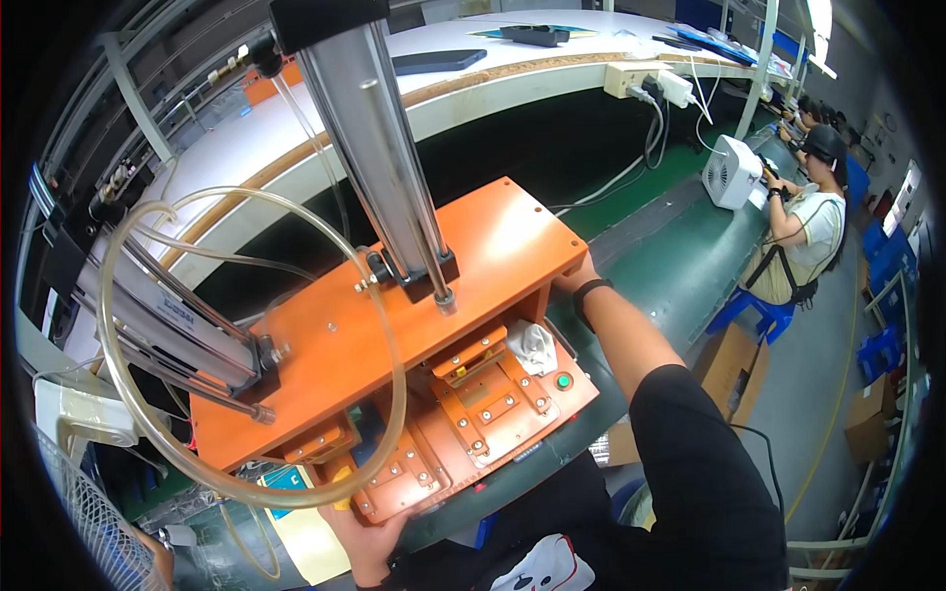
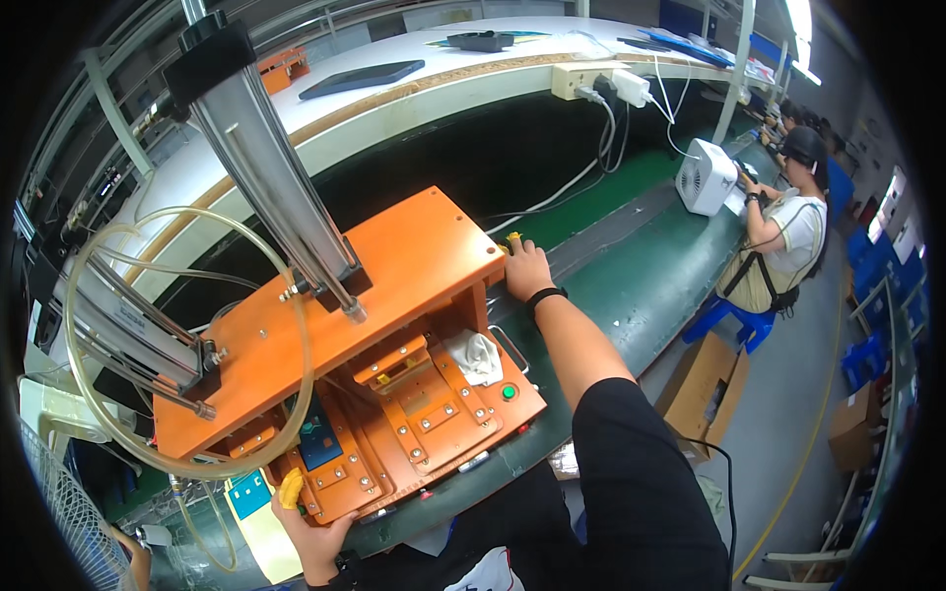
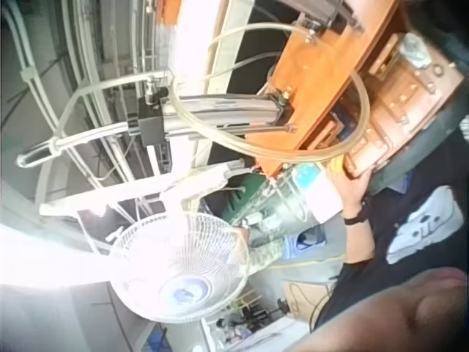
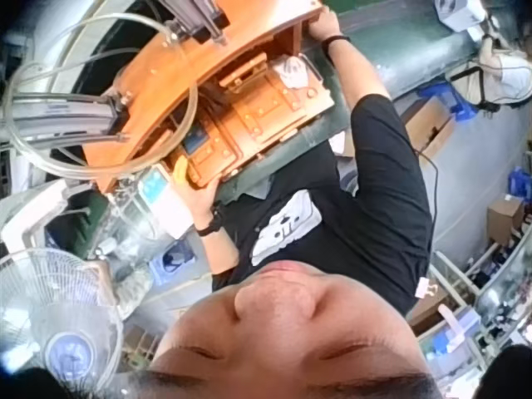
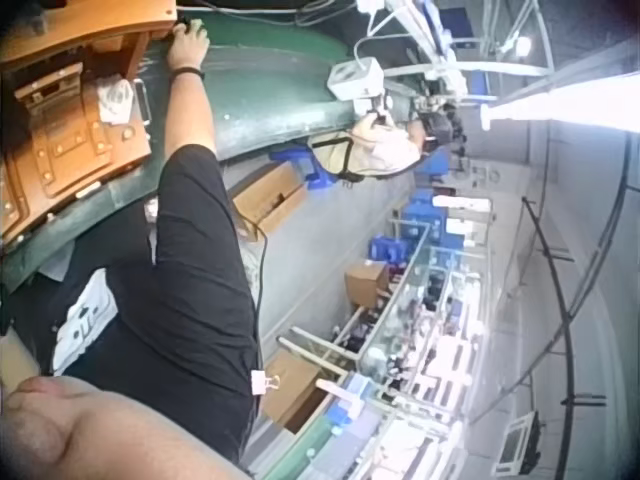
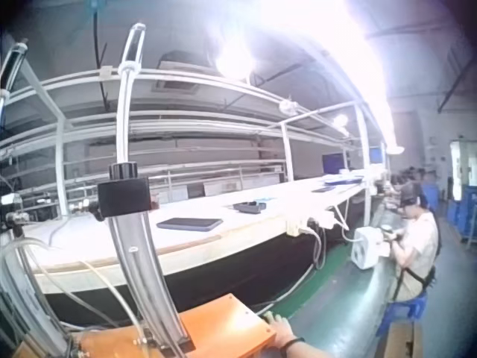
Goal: The person operates an orange industrial machine by repeatedly placing small blue rectangular items into a jig, pressing a green button to activate the press, and removing the processed items. The person handles the items one at a time throughout the clip.
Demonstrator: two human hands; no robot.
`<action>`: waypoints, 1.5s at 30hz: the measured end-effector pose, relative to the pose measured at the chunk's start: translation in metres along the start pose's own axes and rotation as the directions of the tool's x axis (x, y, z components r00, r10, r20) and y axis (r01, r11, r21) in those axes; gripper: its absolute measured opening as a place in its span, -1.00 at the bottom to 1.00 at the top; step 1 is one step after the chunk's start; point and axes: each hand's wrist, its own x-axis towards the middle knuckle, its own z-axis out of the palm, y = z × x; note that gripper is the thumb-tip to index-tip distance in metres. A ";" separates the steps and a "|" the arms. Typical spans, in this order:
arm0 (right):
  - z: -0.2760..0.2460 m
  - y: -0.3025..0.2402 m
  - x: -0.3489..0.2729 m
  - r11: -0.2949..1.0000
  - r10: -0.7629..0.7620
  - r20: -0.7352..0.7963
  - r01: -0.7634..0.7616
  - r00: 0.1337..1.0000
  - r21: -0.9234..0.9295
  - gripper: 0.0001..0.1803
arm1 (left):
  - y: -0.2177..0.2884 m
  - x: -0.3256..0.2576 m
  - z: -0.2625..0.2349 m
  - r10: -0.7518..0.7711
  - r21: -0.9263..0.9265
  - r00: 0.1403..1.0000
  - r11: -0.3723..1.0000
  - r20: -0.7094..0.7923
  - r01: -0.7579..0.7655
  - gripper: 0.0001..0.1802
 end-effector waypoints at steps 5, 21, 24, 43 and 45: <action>-0.012 -0.005 0.008 0.991 -0.069 0.025 0.072 0.997 -0.113 -0.66 | 0.000 -0.001 0.002 -0.030 -0.061 1.000 0.998 0.001 0.030 0.24; -0.298 -0.100 -0.166 0.746 -0.035 -0.077 0.077 0.996 0.661 -0.75 | 0.011 0.011 -0.004 0.128 -0.003 0.988 0.992 -0.084 -0.128 0.10; -0.342 -0.122 -0.210 0.610 0.078 0.062 -0.096 0.995 0.786 -0.70 | 0.012 0.013 -0.005 0.145 -0.025 0.985 0.989 -0.094 -0.148 0.03; -0.264 -0.347 -0.182 0.333 -0.902 -0.081 0.803 0.424 0.493 -0.78 | -0.002 0.009 -0.015 0.124 -0.248 0.983 0.956 -0.135 -0.155 -0.35; -0.244 -0.361 -0.181 0.371 -0.897 -0.048 0.808 0.439 0.458 -0.82 | -0.004 0.008 -0.014 0.127 -0.244 0.980 0.956 -0.154 -0.162 -0.35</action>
